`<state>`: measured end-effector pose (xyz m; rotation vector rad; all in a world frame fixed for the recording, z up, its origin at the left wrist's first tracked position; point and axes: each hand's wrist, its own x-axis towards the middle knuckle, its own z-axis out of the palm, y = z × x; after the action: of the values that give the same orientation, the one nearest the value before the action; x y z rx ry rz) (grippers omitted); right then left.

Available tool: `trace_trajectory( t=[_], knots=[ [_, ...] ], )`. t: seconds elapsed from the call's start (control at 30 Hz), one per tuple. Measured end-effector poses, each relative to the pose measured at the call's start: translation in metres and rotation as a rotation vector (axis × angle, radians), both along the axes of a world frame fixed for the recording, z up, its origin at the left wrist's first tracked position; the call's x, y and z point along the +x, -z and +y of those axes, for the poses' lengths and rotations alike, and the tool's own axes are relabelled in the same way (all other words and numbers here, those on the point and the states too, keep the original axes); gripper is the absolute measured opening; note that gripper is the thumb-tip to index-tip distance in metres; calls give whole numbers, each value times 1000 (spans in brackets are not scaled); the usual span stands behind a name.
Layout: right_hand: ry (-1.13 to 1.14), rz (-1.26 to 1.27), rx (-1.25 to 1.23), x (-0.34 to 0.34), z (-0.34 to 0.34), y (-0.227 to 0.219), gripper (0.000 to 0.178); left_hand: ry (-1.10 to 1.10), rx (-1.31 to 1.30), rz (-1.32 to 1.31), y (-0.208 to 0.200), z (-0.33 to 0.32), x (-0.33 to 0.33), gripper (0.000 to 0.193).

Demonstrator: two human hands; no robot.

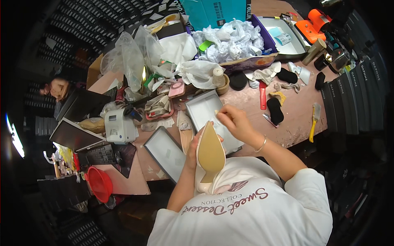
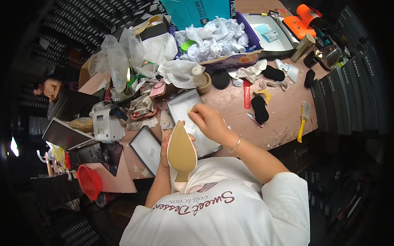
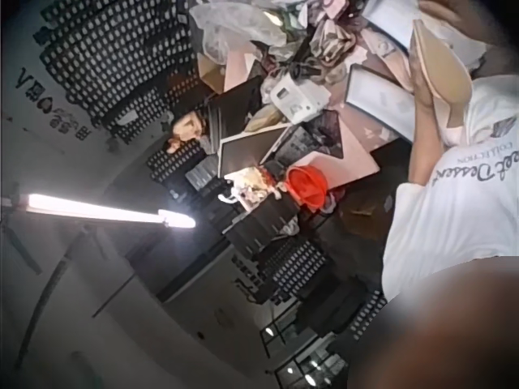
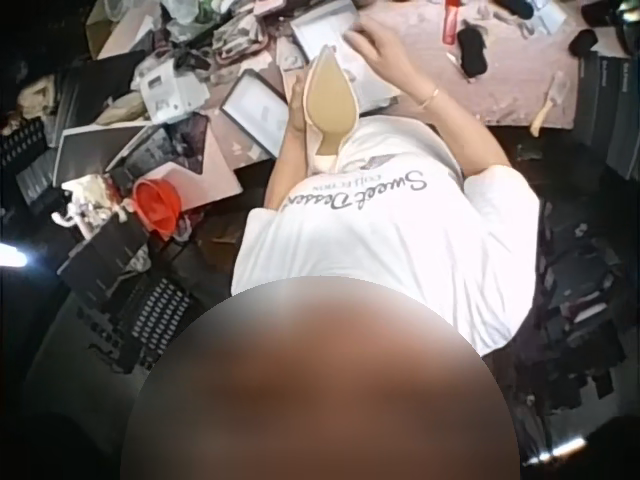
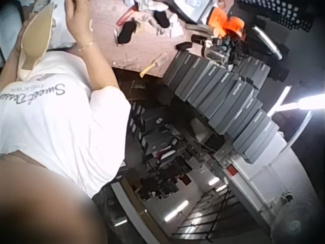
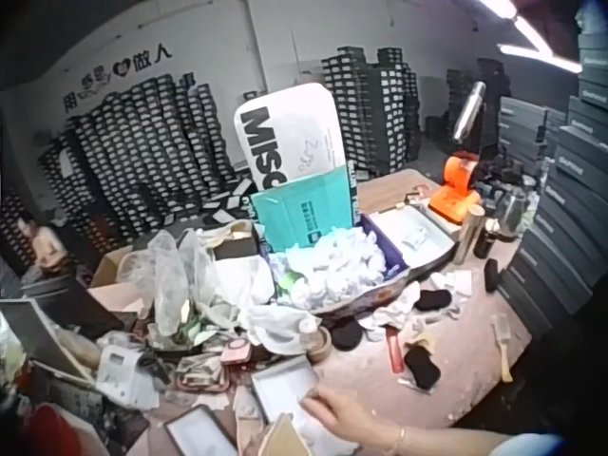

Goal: Cleaning and inspecting a pair of high-heeled shoes before packaging.

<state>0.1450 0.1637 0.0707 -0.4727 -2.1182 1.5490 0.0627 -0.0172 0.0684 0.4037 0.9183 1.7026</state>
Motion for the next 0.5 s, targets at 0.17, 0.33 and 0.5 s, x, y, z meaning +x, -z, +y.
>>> trace_trajectory(
  t=[0.17, 0.33, 0.5],
  knots=[
    [33, 3, -149, 45, -21, -20, 12, -20, 43, -132, 5, 1, 5, 81],
    [-338, 171, 563, 66, -51, -42, 14, -29, 15, -184, 19, 0, 2, 78],
    [-174, 195, 532, 38, -38, -22, 15, -132, -125, -239, 19, 0, 13, 75]
  ],
)
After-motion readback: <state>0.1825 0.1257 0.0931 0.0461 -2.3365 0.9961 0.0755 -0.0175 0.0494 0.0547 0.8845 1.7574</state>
